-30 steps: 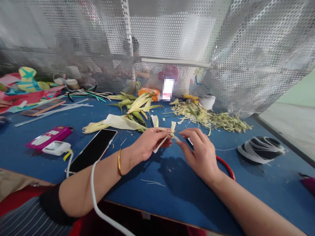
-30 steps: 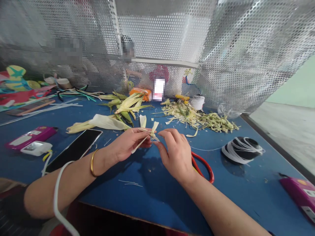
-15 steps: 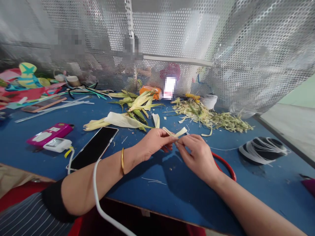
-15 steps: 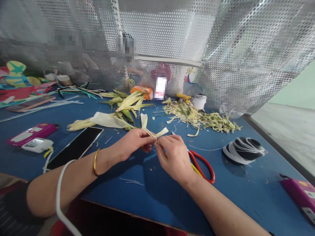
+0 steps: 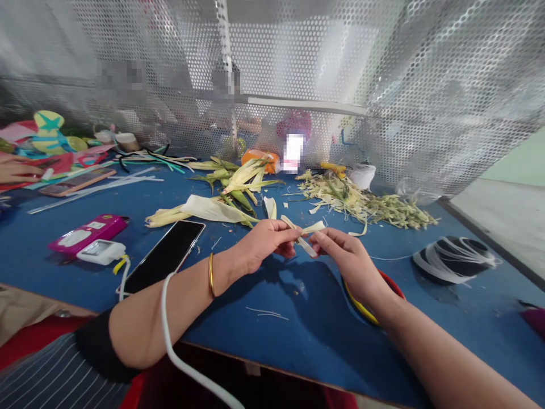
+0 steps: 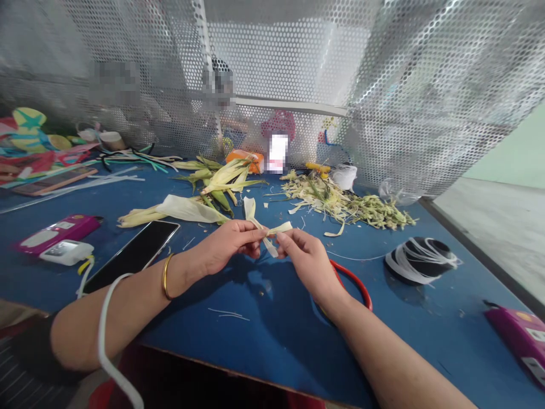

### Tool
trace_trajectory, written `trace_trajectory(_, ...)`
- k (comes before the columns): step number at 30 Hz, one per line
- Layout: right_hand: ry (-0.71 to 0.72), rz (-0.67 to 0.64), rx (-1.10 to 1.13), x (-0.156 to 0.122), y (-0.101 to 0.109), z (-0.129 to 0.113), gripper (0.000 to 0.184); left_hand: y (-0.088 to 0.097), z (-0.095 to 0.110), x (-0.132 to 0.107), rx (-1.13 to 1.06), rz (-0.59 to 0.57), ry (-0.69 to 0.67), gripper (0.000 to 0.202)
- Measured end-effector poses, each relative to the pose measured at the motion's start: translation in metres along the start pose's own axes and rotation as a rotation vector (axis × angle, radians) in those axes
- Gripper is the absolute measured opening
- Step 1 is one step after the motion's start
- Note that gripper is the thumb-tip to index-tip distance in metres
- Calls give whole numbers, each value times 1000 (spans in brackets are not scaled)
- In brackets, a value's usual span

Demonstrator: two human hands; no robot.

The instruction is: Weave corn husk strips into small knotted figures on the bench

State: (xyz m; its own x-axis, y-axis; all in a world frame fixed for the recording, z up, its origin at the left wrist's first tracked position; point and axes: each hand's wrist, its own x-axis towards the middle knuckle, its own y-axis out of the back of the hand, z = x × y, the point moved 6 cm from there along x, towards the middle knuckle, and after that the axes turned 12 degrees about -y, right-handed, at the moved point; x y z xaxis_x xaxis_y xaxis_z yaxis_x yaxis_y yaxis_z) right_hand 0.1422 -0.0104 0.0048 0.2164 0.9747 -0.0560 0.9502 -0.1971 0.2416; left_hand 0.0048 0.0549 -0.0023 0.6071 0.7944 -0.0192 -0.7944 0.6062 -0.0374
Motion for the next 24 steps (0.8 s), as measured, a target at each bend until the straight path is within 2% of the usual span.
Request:
trace_trajectory(3, -96, 50, 214, 4, 3, 7, 34, -5, -3, -1, -32, -66, 23, 35)
trace_trajectory(5, -118, 74, 248, 3, 3, 8, 33, -9, -6, -2, -36, -94, 33, 40)
trace_trajectory(10, -80, 104, 131, 2, 2, 8, 30, -10, -9, -5, 82, -88, 30, 33)
trace_trajectory(15, -45, 184, 58, 6, 11, 12, 26, -14, -5, -7, 89, -139, 0, 20)
trace_trajectory(19, 54, 167, -115, 5, 9, 4, 20, -16, -7, -8, 100, -154, 15, 20)
trace_trajectory(22, 137, 117, -190, 0, 1, -5, 17, -19, -14, -8, 132, -221, 18, 24)
trace_trajectory(24, 130, 78, -182, -2, -4, -5, 17, -20, -19, -8, 153, -269, 18, 26)
